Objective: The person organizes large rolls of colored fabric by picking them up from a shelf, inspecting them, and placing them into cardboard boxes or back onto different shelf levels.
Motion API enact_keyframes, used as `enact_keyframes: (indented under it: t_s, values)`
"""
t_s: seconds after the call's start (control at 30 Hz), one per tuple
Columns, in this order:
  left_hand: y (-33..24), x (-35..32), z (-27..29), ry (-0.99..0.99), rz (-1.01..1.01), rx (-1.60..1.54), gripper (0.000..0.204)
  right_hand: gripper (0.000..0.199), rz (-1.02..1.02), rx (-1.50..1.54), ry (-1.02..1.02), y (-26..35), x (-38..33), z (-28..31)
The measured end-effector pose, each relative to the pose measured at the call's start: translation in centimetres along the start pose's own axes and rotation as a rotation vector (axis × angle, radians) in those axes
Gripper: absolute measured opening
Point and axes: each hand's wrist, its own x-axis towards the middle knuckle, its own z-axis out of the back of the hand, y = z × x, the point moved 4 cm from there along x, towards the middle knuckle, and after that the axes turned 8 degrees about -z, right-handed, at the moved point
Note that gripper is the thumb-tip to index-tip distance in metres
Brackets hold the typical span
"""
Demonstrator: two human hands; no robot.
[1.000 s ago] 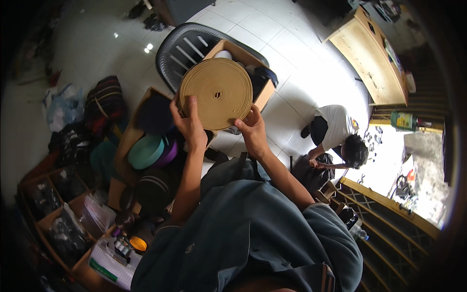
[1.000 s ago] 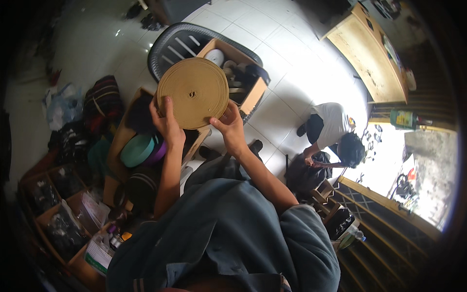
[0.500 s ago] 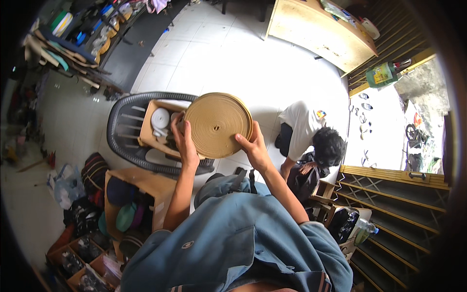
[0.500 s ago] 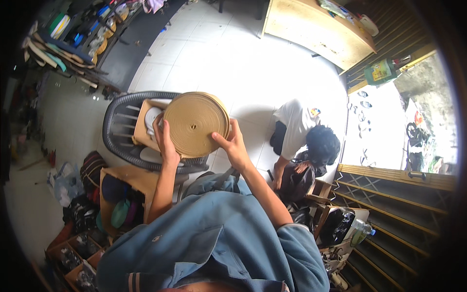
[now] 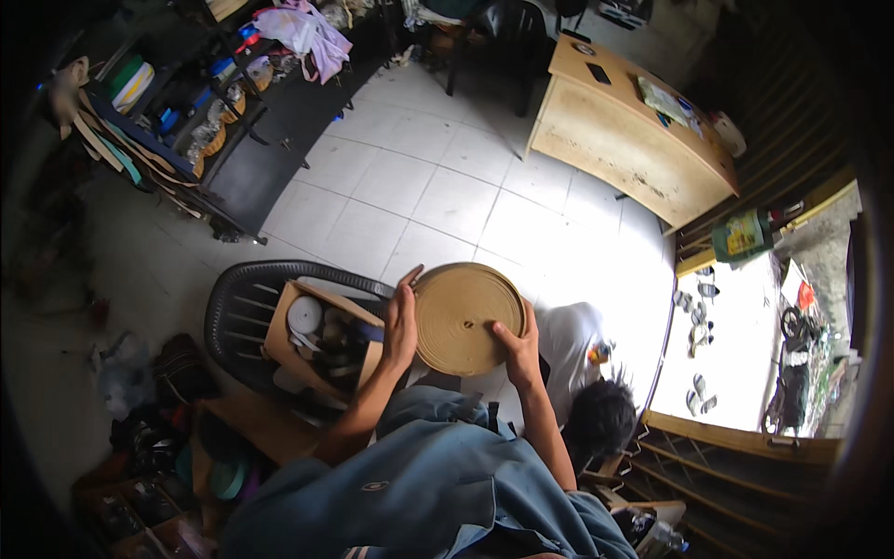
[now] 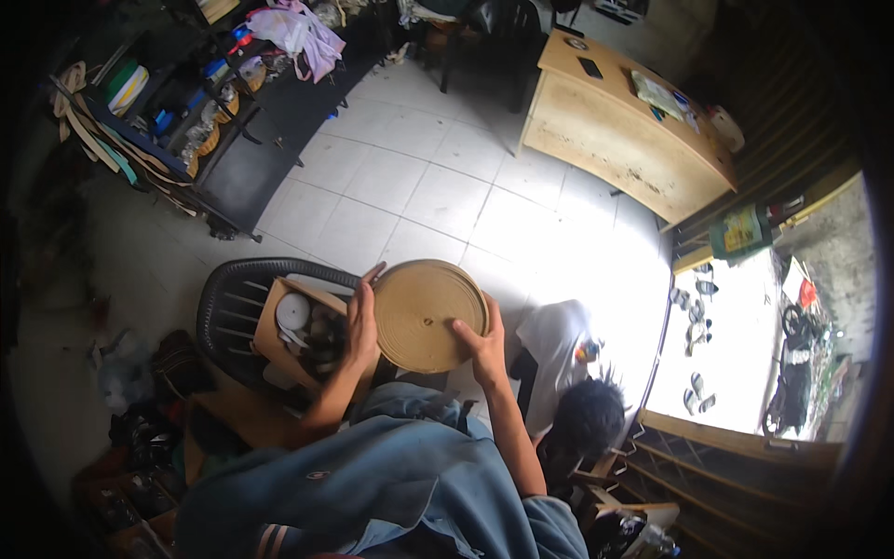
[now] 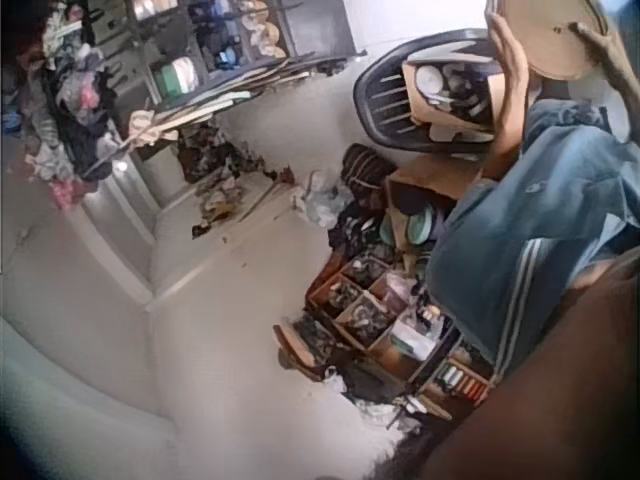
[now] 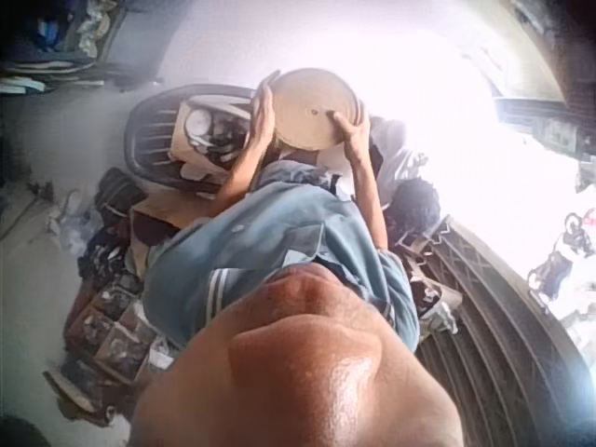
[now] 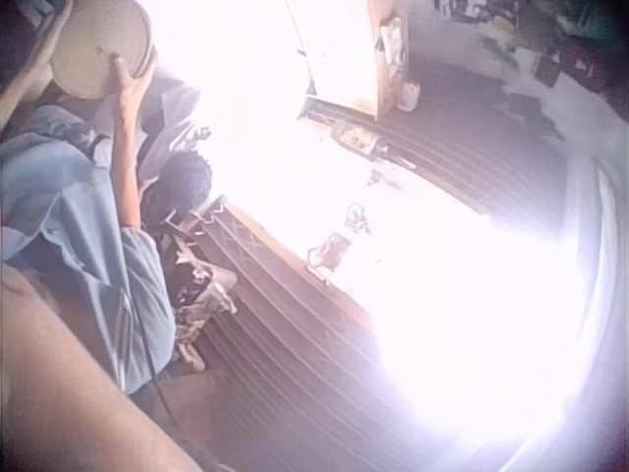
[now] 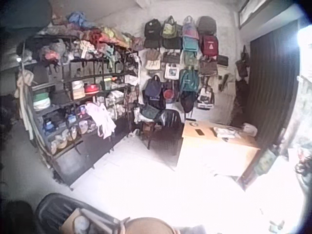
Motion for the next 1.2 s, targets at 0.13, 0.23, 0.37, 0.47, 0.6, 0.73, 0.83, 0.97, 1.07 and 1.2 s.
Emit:
enact_keyframes:
  t_s: [0.13, 0.23, 0.37, 0.47, 0.6, 0.73, 0.83, 0.97, 1.07, 1.2]
  values:
    - [-0.9, 7.9, -1.6, 0.108, 0.063, -0.028, 0.055, 0.067, -0.038, 0.076, 0.038, 3.2, 6.7, -0.7]
    - [-1.2, 13.4, -2.7, 0.157, -0.019, -0.149, 0.047, 0.068, -0.004, 0.094, 0.090, 5.3, 12.0, -1.1]
    - [-0.6, 19.8, -2.3, 0.084, -0.014, -0.130, 0.042, 0.072, 0.012, 0.106, 0.141, 7.7, 18.9, -3.3]
    - [0.2, 23.7, -1.8, -0.019, 0.032, -0.146, 0.043, 0.072, 0.072, 0.063, 0.183, 9.8, 23.6, -5.2]
    - [1.9, 28.4, -1.9, -0.133, 0.100, -0.227, 0.044, 0.065, 0.044, 0.019, 0.270, 11.2, 29.9, -6.3]
    - [3.5, 33.3, -3.2, -0.220, 0.145, -0.260, 0.045, 0.064, 0.007, -0.026, 0.330, 12.6, 36.7, -6.2]
    - [4.0, 37.4, -4.3, -0.269, 0.150, -0.225, 0.045, 0.065, -0.042, -0.073, 0.364, 14.7, 41.7, -6.4]
    - [4.2, 43.0, -5.5, -0.320, 0.109, -0.171, 0.045, 0.066, -0.067, -0.130, 0.433, 16.7, 48.6, -6.9]
    - [5.3, 46.7, -5.1, -0.389, 0.071, -0.177, 0.045, 0.067, -0.086, -0.143, 0.501, 18.2, 53.4, -8.8]
    - [6.4, 50.1, -3.0, -0.528, 0.035, -0.187, 0.046, 0.068, -0.092, -0.210, 0.551, 18.2, 58.8, -12.5]
